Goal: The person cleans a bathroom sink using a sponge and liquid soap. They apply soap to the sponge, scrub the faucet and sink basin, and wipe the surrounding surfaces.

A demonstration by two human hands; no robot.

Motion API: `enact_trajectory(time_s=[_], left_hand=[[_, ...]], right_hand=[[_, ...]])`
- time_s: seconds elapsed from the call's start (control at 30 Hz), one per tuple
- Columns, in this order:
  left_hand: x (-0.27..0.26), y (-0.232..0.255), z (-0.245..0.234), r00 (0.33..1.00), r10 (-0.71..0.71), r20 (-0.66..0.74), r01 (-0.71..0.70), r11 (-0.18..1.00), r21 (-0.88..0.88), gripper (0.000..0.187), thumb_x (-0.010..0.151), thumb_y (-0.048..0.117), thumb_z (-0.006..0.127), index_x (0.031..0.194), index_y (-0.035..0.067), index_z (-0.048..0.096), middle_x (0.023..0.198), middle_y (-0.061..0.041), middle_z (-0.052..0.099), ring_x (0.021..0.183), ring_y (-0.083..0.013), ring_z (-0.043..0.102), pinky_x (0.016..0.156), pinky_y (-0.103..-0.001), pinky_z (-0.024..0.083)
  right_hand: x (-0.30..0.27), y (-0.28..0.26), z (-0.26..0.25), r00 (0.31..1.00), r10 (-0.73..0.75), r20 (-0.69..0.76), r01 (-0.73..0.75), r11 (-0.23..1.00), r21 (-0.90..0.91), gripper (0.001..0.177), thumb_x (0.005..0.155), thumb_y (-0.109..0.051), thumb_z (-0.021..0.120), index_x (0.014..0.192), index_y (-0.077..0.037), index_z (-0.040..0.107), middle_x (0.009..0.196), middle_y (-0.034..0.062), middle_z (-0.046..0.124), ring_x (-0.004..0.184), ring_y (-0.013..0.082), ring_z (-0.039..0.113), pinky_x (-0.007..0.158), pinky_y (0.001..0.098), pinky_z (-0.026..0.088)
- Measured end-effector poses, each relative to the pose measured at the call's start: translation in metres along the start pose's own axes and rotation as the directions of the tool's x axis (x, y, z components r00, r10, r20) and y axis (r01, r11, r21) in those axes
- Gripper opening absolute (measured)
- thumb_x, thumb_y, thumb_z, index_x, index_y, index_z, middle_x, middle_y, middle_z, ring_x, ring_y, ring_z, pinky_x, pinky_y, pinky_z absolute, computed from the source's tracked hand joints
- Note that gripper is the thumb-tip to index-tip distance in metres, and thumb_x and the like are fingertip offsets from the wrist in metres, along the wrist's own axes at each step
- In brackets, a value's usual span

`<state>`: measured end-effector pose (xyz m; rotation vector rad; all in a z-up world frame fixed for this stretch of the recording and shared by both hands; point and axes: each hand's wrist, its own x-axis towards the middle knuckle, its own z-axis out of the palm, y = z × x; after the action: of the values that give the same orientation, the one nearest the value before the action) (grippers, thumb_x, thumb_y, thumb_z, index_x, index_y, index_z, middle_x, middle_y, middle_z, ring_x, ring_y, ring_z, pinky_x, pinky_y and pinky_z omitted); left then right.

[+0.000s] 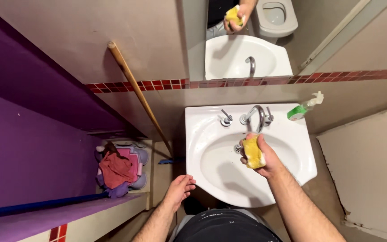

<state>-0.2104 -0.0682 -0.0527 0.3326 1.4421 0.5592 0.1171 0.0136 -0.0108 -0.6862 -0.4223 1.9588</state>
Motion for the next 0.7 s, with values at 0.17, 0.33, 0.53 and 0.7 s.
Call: enact_trajectory(time_s=[0.17, 0.33, 0.53, 0.7], left_hand=[[-0.015, 0.011, 0.033, 1.000, 0.020, -0.019, -0.020, 1.000, -0.011, 0.025, 0.101, 0.029, 0.056, 0.112, 0.011, 0.068, 0.106, -0.003, 0.075, 0.087, -0.0121, 0.068, 0.071, -0.023, 0.047], [-0.028, 0.015, 0.063, 0.998, 0.024, -0.059, -0.024, 1.000, 0.002, 0.026, 0.101, 0.028, 0.055, 0.113, 0.010, 0.070, 0.109, -0.004, 0.075, 0.089, -0.0123, 0.067, 0.072, -0.024, 0.049], [-0.018, 0.000, 0.096, 0.991, 0.032, -0.129, -0.037, 0.999, -0.039, 0.024, 0.101, 0.027, 0.056, 0.112, 0.010, 0.070, 0.106, -0.004, 0.076, 0.085, -0.0122, 0.067, 0.068, -0.024, 0.047], [-0.025, 0.008, 0.129, 0.989, 0.029, -0.143, -0.032, 0.999, -0.018, 0.025, 0.102, 0.028, 0.056, 0.113, 0.010, 0.070, 0.105, -0.004, 0.075, 0.084, -0.0108, 0.066, 0.062, -0.021, 0.046]], right_hand=[[0.002, -0.022, 0.001, 0.985, 0.045, -0.168, -0.055, 0.997, -0.056, 0.045, 0.103, -0.059, 0.051, 0.077, -0.022, 0.049, 0.068, -0.0009, 0.036, 0.058, 0.0156, 0.034, 0.044, 0.0248, 0.028], [0.003, -0.042, 0.003, 0.964, 0.071, -0.255, -0.098, 0.991, -0.093, 0.048, 0.104, -0.047, 0.048, 0.068, -0.020, 0.032, 0.059, -0.0025, 0.019, 0.050, 0.0132, 0.017, 0.043, 0.0270, 0.011], [0.004, -0.047, -0.051, 0.984, 0.151, -0.091, -0.147, 0.988, 0.045, 0.034, 0.102, -0.053, 0.056, 0.089, -0.022, 0.053, 0.079, 0.0000, 0.052, 0.068, 0.0173, 0.051, 0.060, 0.0316, 0.047], [-0.013, -0.068, -0.059, 0.976, 0.168, 0.142, -0.191, 0.967, 0.170, 0.049, 0.092, -0.032, 0.074, 0.134, -0.021, 0.052, 0.116, 0.0123, 0.062, 0.108, 0.0367, 0.061, 0.092, 0.0744, 0.049]])
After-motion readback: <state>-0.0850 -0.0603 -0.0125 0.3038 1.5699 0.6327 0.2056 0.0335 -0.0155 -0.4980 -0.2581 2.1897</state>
